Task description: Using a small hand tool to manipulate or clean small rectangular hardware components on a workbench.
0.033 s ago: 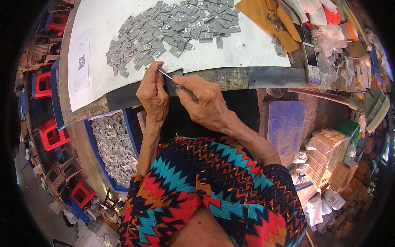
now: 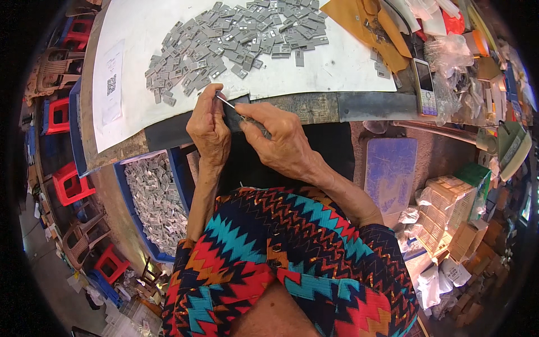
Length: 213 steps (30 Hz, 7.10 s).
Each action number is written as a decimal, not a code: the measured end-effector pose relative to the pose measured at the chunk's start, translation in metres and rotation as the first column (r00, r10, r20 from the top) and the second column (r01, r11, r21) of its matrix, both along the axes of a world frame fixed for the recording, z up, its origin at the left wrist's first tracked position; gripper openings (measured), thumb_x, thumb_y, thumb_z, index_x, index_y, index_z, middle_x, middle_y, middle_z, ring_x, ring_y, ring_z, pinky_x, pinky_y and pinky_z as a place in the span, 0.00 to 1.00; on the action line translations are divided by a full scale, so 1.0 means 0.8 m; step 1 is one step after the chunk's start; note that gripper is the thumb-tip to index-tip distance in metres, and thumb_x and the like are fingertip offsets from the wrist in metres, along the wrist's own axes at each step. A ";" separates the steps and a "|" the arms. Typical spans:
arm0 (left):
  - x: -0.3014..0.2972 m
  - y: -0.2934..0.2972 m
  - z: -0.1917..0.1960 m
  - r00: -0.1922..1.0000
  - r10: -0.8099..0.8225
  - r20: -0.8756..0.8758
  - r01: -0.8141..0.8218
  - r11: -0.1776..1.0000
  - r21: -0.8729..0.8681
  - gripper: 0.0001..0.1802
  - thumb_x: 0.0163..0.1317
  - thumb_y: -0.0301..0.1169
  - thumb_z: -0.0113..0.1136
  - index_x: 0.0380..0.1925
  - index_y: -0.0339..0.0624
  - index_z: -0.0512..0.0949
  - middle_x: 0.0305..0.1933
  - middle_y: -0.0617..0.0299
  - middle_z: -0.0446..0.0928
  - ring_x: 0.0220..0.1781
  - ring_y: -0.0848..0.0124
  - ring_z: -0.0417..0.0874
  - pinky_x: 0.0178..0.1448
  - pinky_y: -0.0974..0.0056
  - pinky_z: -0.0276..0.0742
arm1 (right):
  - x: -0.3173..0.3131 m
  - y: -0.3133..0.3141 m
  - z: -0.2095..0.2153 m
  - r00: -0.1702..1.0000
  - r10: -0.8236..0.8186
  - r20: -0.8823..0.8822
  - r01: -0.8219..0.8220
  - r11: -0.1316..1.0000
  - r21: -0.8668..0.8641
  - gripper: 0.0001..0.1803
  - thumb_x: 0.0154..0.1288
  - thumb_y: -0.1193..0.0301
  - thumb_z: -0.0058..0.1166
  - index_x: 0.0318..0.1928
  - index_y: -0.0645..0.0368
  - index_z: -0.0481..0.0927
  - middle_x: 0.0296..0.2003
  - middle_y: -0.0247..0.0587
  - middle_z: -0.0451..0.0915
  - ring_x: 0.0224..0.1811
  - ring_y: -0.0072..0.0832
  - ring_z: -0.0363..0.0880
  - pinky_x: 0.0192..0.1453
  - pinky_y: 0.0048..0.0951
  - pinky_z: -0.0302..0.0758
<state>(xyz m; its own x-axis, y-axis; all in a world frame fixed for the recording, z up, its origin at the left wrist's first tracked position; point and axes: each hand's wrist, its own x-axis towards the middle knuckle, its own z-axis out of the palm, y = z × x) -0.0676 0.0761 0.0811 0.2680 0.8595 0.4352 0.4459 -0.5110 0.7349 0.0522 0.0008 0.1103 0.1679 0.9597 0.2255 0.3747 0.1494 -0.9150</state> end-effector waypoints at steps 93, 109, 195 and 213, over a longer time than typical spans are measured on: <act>-0.004 0.005 0.035 0.989 -0.121 0.080 0.140 0.941 -0.309 0.06 0.59 0.21 0.48 0.37 0.33 0.70 0.27 0.53 0.75 0.27 0.65 0.78 0.31 0.65 0.71 | 0.013 -0.004 0.007 0.997 0.043 0.065 -0.042 0.999 -0.025 0.17 0.54 0.78 0.51 0.47 0.66 0.71 0.32 0.48 0.75 0.28 0.34 0.78 0.31 0.28 0.73; 0.001 0.005 0.023 0.984 -0.176 -0.004 0.175 0.980 0.090 0.10 0.52 0.16 0.51 0.36 0.34 0.69 0.28 0.49 0.71 0.27 0.52 0.75 0.29 0.58 0.70 | -0.003 -0.011 0.013 0.987 -0.030 0.156 0.018 0.997 0.078 0.18 0.52 0.81 0.51 0.46 0.64 0.73 0.22 0.46 0.70 0.21 0.38 0.71 0.25 0.32 0.69; -0.030 0.031 0.042 0.728 -0.055 0.683 0.629 0.449 -0.634 0.15 0.63 0.30 0.46 0.47 0.31 0.69 0.24 0.70 0.66 0.20 0.86 0.57 0.21 0.80 0.51 | 0.018 0.014 0.023 0.967 0.141 -0.214 -0.179 0.969 -0.169 0.17 0.60 0.74 0.49 0.51 0.62 0.71 0.22 0.33 0.71 0.21 0.16 0.69 0.24 0.19 0.69; -0.024 0.021 0.049 0.848 -0.115 0.518 0.496 0.518 -0.697 0.14 0.62 0.32 0.46 0.44 0.37 0.73 0.21 0.73 0.64 0.19 0.87 0.56 0.21 0.80 0.49 | 0.015 0.009 0.012 0.981 0.128 -0.147 -0.146 0.982 -0.121 0.16 0.60 0.75 0.49 0.50 0.63 0.71 0.17 0.34 0.71 0.19 0.18 0.70 0.23 0.22 0.68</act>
